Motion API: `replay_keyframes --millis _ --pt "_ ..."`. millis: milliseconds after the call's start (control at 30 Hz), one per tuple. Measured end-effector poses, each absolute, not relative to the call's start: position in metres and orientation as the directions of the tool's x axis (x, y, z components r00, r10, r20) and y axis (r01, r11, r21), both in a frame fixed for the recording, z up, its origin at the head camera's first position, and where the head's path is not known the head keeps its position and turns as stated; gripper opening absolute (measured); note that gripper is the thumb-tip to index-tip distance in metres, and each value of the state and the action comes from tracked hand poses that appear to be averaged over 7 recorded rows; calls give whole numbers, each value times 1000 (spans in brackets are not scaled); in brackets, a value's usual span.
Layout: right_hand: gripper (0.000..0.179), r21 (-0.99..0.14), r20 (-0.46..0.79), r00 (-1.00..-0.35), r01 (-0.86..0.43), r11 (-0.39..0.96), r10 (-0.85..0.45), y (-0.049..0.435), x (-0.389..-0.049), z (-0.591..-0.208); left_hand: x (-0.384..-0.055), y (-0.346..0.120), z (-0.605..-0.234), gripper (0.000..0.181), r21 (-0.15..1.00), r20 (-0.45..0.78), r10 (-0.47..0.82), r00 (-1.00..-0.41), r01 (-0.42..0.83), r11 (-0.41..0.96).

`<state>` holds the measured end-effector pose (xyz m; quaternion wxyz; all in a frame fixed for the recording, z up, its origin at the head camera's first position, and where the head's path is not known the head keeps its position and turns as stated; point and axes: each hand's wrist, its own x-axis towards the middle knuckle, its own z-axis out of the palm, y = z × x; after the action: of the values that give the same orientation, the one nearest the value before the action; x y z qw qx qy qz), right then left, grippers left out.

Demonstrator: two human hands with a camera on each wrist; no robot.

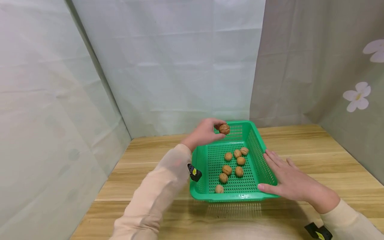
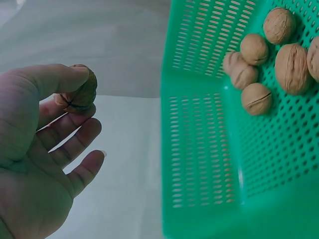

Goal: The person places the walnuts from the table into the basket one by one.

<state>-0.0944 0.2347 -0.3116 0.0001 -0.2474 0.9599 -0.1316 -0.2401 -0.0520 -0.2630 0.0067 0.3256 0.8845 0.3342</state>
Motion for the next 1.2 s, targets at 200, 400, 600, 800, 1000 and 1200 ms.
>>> replay_keyframes --millis 200,400,600,800,1000,1200 --pt "98 -257 61 -878 -474 842 -476 234 -93 -311 -251 -30 -286 40 653 81 570 -818 475 590" --pt "99 -275 48 -879 -469 840 -475 231 -91 -311 -255 -21 -311 41 656 -56 626 -778 444 611" --pt "100 -275 58 -875 -476 835 -480 231 -90 -308 -251 -20 -321 41 583 -163 667 -727 474 660" --pt "100 -280 54 -871 -482 830 -488 231 -88 -307 -246 -19 -327 38 528 -276 649 -709 453 719" --pt "99 -286 52 -872 -479 830 -486 231 -87 -306 -246 -20 -329 30 557 -276 675 -685 458 693" --pt "99 -280 54 -869 -486 828 -492 229 -88 -308 -246 -26 -324 33 575 -235 664 -710 449 684"
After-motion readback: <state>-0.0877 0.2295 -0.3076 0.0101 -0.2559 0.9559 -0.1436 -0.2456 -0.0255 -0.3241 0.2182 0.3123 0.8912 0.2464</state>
